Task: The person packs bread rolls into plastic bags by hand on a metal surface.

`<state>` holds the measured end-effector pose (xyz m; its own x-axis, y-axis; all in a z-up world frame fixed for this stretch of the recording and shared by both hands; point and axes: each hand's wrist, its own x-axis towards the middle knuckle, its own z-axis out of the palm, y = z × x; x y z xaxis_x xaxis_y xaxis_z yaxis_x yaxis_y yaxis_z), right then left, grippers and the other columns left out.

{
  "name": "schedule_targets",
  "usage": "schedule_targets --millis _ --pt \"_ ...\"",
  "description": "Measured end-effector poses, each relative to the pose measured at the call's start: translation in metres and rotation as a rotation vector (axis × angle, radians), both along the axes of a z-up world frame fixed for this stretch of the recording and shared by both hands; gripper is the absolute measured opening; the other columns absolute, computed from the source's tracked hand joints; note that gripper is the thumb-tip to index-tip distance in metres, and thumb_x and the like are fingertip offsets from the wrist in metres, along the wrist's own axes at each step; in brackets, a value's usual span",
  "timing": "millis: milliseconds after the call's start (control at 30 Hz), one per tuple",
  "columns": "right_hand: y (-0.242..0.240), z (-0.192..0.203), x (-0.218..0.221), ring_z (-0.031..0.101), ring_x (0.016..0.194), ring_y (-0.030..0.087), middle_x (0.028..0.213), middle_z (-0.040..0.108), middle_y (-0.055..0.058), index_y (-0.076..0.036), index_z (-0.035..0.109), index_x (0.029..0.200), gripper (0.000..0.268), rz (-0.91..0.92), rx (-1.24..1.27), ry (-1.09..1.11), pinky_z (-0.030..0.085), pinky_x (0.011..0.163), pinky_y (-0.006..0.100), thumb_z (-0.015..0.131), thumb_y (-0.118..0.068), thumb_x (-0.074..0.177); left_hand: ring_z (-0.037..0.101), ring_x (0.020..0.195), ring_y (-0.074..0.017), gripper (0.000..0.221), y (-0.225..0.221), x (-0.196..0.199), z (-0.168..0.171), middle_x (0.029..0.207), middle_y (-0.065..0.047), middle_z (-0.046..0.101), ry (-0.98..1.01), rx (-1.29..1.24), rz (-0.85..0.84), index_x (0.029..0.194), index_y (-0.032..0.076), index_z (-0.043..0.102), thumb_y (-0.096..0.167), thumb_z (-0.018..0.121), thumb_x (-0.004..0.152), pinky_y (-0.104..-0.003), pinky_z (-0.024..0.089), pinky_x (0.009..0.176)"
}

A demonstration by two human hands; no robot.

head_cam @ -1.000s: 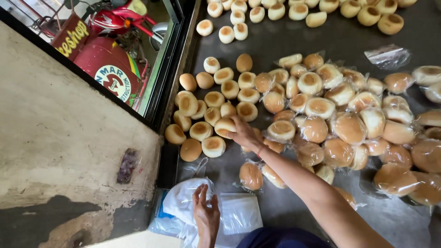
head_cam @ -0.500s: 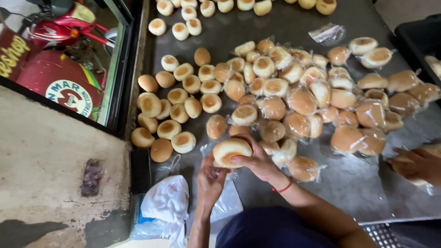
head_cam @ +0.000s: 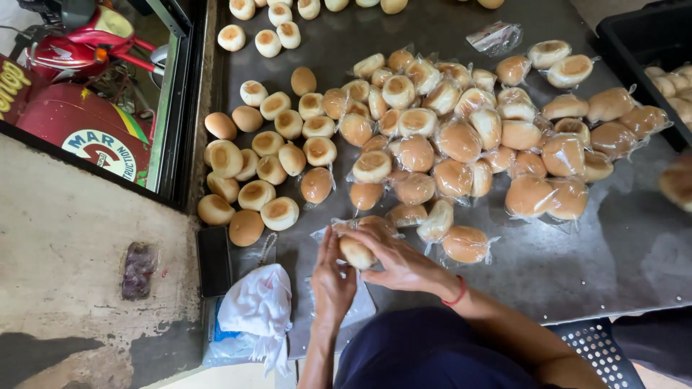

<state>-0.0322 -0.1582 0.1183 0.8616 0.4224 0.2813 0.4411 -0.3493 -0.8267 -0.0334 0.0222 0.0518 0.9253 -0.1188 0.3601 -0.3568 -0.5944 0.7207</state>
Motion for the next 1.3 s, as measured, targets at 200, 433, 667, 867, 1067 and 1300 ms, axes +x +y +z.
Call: schedule_targets --millis 200,433,667,867,1067,1300 --pt "0.001 -0.071 0.002 0.069 0.110 0.037 0.124 0.064 0.014 -0.012 0.061 0.121 0.040 -0.126 -0.014 -0.177 0.059 0.089 0.045 0.078 -0.007 0.086 0.073 0.105 -0.0342 0.076 -0.008 -0.016 0.049 0.157 -0.018 0.047 0.117 0.064 -0.178 0.144 0.003 0.052 -0.013 0.062 0.070 -0.036 0.062 0.079" --pt "-0.013 -0.089 0.013 0.070 0.093 0.029 0.121 0.064 0.013 -0.006 0.063 0.138 0.056 -0.136 -0.182 -0.101 0.060 0.075 0.038 0.067 0.003 0.083 0.069 0.114 -0.0377 0.074 0.003 -0.025 0.060 0.146 -0.021 0.057 0.001 -0.054 -0.313 0.142 0.002 0.056 -0.016 0.059 0.071 -0.036 0.061 0.082" --pt "-0.055 -0.071 0.012 0.072 0.070 0.019 0.096 0.073 0.009 -0.003 0.072 0.088 0.014 0.163 -0.041 0.169 0.053 0.060 0.033 0.078 -0.015 0.094 0.074 0.072 -0.0238 0.023 0.037 -0.006 0.054 0.093 -0.011 0.076 0.169 0.020 -0.194 0.103 0.006 0.078 0.006 0.081 0.081 -0.036 0.056 0.059" --pt "-0.042 -0.023 0.020 0.068 0.075 0.018 0.089 0.070 0.011 0.000 0.070 0.088 0.011 -0.110 0.081 0.017 0.053 0.064 0.031 0.073 -0.009 0.094 0.068 0.074 -0.0197 0.007 0.016 -0.003 0.069 0.091 -0.009 0.073 -0.059 0.024 -0.107 0.099 0.006 0.076 0.009 0.073 0.094 -0.032 0.052 0.061" --pt "-0.045 -0.018 0.007 0.068 0.085 0.018 0.097 0.069 0.011 0.004 0.066 0.101 0.006 0.171 0.763 0.417 0.056 0.075 0.031 0.064 -0.001 0.100 0.060 0.078 -0.0129 0.014 0.018 -0.012 0.043 0.090 -0.006 0.068 0.236 -0.706 -0.223 0.098 -0.002 0.073 0.010 0.066 0.101 -0.026 0.048 0.069" --pt "-0.009 -0.055 -0.007 0.069 0.085 0.024 0.102 0.066 0.010 0.002 0.064 0.096 0.005 0.034 -0.100 -0.229 0.057 0.074 0.034 0.065 0.005 0.091 0.053 0.070 -0.0112 0.028 0.025 0.005 0.005 0.075 -0.001 0.064 0.640 -0.458 -0.070 0.096 -0.001 0.077 0.022 0.063 0.102 -0.029 0.044 0.063"
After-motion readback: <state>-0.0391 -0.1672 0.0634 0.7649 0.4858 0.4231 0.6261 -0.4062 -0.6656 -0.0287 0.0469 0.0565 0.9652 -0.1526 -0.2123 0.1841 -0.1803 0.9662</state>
